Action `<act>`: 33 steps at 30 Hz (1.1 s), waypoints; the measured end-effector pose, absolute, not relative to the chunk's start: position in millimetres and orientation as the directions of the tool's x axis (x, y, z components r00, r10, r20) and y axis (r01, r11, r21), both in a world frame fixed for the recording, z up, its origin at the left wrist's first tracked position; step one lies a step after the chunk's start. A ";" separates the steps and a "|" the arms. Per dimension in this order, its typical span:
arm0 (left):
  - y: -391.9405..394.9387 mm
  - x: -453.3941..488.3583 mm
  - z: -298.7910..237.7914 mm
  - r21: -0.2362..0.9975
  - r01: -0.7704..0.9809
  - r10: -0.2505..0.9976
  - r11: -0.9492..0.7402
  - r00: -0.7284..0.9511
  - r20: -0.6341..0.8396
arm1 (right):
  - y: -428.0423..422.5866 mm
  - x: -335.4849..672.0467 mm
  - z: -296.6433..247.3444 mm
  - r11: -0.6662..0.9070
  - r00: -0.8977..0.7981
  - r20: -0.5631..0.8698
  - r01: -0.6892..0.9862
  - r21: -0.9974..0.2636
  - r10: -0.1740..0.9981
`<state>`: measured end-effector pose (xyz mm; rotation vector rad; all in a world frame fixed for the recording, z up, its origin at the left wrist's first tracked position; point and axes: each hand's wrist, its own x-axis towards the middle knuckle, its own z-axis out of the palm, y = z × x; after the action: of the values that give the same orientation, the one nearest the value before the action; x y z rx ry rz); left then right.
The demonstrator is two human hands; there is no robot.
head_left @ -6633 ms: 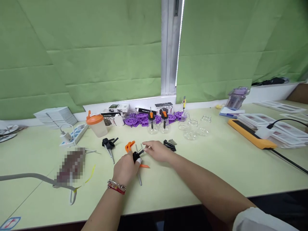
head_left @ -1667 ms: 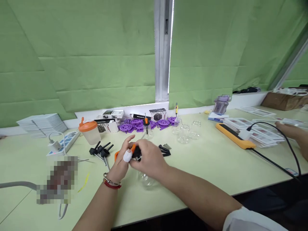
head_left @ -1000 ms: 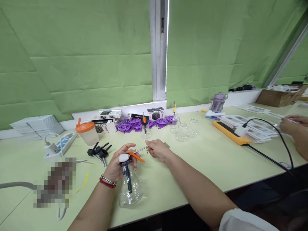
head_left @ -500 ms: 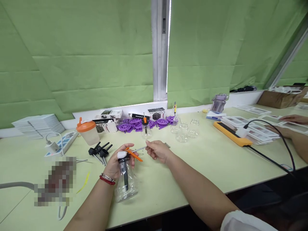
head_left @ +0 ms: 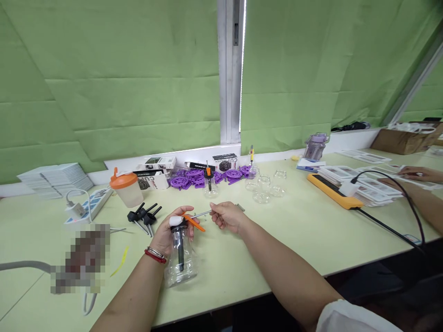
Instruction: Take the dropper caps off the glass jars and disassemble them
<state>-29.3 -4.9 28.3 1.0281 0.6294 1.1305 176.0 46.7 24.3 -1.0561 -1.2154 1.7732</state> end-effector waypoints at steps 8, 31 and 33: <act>-3.5 -32.5 27.0 0.881 -0.464 0.938 0.093 0.337 0.078 | 49.8 182.5 23.2 -0.030 -0.305 -0.007 -0.071 -0.997 0.952; -5.2 -37.7 36.1 0.837 -0.545 0.979 0.043 0.191 0.074 | 43.5 163.7 17.1 0.191 -0.202 0.046 0.795 -0.576 0.978; -6.0 -37.8 37.5 0.836 -0.547 0.984 0.029 0.164 0.073 | 43.7 174.6 26.0 0.173 -0.151 0.089 0.753 -0.635 0.984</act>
<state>-37.8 -6.0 37.5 0.8710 0.6418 1.3149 174.6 43.7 26.0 -1.6332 -1.9662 0.6241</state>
